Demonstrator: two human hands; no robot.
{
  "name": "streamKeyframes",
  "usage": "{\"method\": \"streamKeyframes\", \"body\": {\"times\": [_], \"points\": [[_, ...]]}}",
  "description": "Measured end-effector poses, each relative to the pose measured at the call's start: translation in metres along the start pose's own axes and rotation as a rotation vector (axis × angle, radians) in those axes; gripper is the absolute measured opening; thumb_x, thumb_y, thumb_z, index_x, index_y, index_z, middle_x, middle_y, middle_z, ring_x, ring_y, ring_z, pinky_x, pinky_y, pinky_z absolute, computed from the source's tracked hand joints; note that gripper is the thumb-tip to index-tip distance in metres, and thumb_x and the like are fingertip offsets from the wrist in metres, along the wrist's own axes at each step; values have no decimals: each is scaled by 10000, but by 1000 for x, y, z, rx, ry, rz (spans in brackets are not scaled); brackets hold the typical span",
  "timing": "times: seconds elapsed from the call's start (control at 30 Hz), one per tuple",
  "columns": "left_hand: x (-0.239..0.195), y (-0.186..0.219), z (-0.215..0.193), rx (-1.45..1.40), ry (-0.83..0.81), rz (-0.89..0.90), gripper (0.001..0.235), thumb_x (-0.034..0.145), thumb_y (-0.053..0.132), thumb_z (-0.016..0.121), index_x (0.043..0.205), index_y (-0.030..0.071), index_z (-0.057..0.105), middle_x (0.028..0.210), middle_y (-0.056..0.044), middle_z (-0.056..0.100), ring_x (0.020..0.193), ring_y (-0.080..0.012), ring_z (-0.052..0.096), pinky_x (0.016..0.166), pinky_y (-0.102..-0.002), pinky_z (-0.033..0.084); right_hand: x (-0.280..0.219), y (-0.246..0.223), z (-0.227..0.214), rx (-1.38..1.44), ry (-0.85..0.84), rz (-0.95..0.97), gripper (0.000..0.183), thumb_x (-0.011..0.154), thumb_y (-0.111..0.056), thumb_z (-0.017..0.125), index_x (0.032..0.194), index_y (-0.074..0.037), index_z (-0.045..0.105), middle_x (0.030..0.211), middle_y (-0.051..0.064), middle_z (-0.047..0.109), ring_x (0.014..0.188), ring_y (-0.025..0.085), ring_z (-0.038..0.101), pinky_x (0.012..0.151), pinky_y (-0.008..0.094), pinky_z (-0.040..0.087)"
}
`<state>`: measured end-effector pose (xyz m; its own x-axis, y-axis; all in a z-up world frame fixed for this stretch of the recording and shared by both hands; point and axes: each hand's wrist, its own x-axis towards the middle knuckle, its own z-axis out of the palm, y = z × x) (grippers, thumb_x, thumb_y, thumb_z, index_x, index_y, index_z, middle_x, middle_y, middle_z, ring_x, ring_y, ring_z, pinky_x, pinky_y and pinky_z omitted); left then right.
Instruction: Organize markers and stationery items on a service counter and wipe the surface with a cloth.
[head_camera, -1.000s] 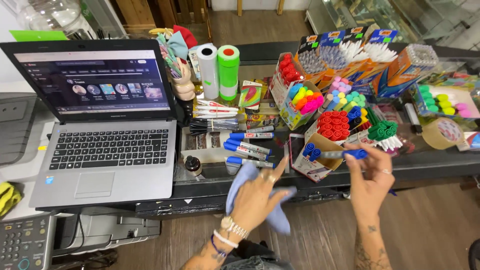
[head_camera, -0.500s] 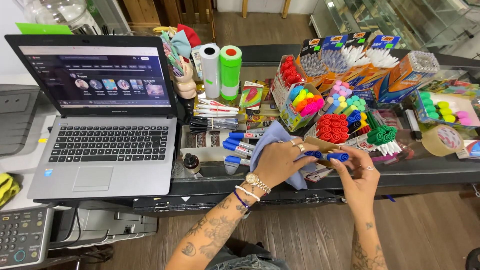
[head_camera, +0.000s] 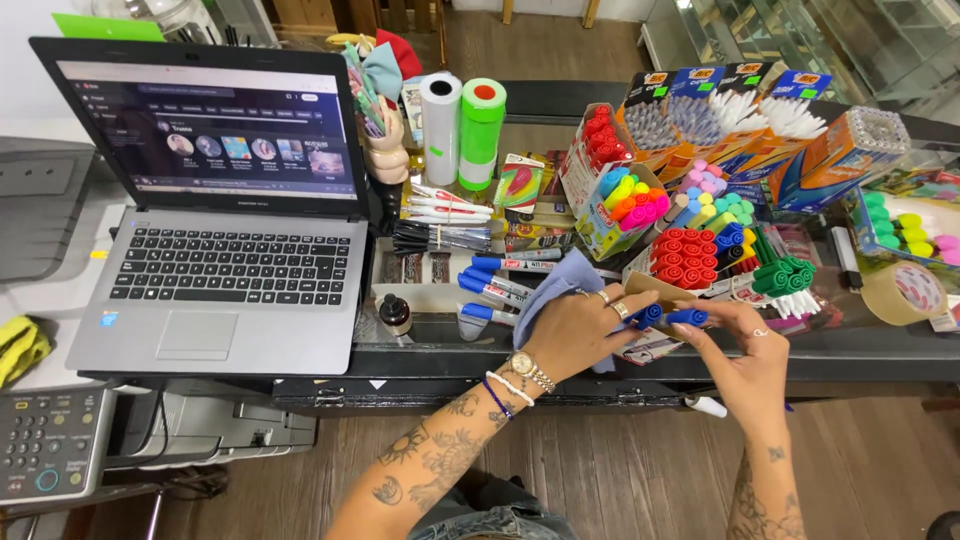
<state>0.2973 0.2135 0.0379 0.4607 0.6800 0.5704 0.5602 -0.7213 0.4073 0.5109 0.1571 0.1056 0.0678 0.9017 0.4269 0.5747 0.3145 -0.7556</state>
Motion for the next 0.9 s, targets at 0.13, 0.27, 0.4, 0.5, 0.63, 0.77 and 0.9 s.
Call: {"method": "streamKeyframes", "body": {"times": [0.13, 0.27, 0.4, 0.5, 0.63, 0.77, 0.9], "points": [[-3, -5, 29, 37, 101, 4, 550, 1026, 507, 702, 1519, 277, 623, 1238, -58, 764, 761, -275, 750, 500, -414, 523, -1, -12, 4, -76, -115, -28, 220, 966, -85, 803, 1182, -61, 768, 1168, 66, 800, 1066, 149, 718, 1024, 308, 554], [-2, -4, 29, 10, 135, 11, 507, 1040, 440, 723, 1510, 270, 634, 1257, -48, 768, 786, -276, 754, 510, -410, 516, -3, -11, 6, -60, -91, -36, 215, 991, -77, 777, 1200, -26, 765, 1180, 106, 788, 1111, 193, 721, 1036, 342, 569], [-2, -2, 30, -11, 139, -2, 521, 1035, 449, 722, 1516, 270, 628, 1277, -49, 764, 784, -288, 758, 526, -417, 515, -6, 0, 9, -67, -69, -129, 192, 1003, -44, 773, 1191, -13, 753, 1183, 134, 757, 1173, 254, 712, 1086, 382, 557], [-1, 4, 18, 66, 213, -8, 416, 1040, 505, 624, 1421, 338, 609, 996, 72, 613, 757, -221, 755, 692, -334, 637, -5, 6, 11, -63, -14, -134, 196, 966, -63, 853, 1157, -68, 814, 1069, 125, 779, 921, 235, 723, 947, 418, 559], [-2, 2, 20, 58, 225, -7, 414, 1032, 505, 639, 1414, 349, 612, 982, 74, 606, 759, -221, 757, 688, -340, 633, -6, 10, 10, -48, -23, -65, 257, 927, -56, 878, 1172, -41, 804, 1024, 143, 774, 1080, 274, 720, 1126, 477, 511], [-2, 3, 20, 48, 238, -8, 408, 1026, 498, 653, 1403, 345, 617, 986, 79, 615, 758, -210, 761, 694, -329, 632, -4, 11, 15, -40, -24, -59, 268, 901, -48, 898, 1152, -27, 806, 960, 152, 738, 1143, 229, 665, 1181, 512, 485], [-3, 3, 18, 43, 232, -7, 427, 1015, 496, 663, 1413, 348, 614, 993, 67, 630, 758, -213, 763, 693, -336, 634, -5, 14, 17, -49, -29, -53, 265, 900, -33, 893, 1149, -14, 804, 953, 171, 747, 1197, 250, 652, 1205, 544, 457]]}}
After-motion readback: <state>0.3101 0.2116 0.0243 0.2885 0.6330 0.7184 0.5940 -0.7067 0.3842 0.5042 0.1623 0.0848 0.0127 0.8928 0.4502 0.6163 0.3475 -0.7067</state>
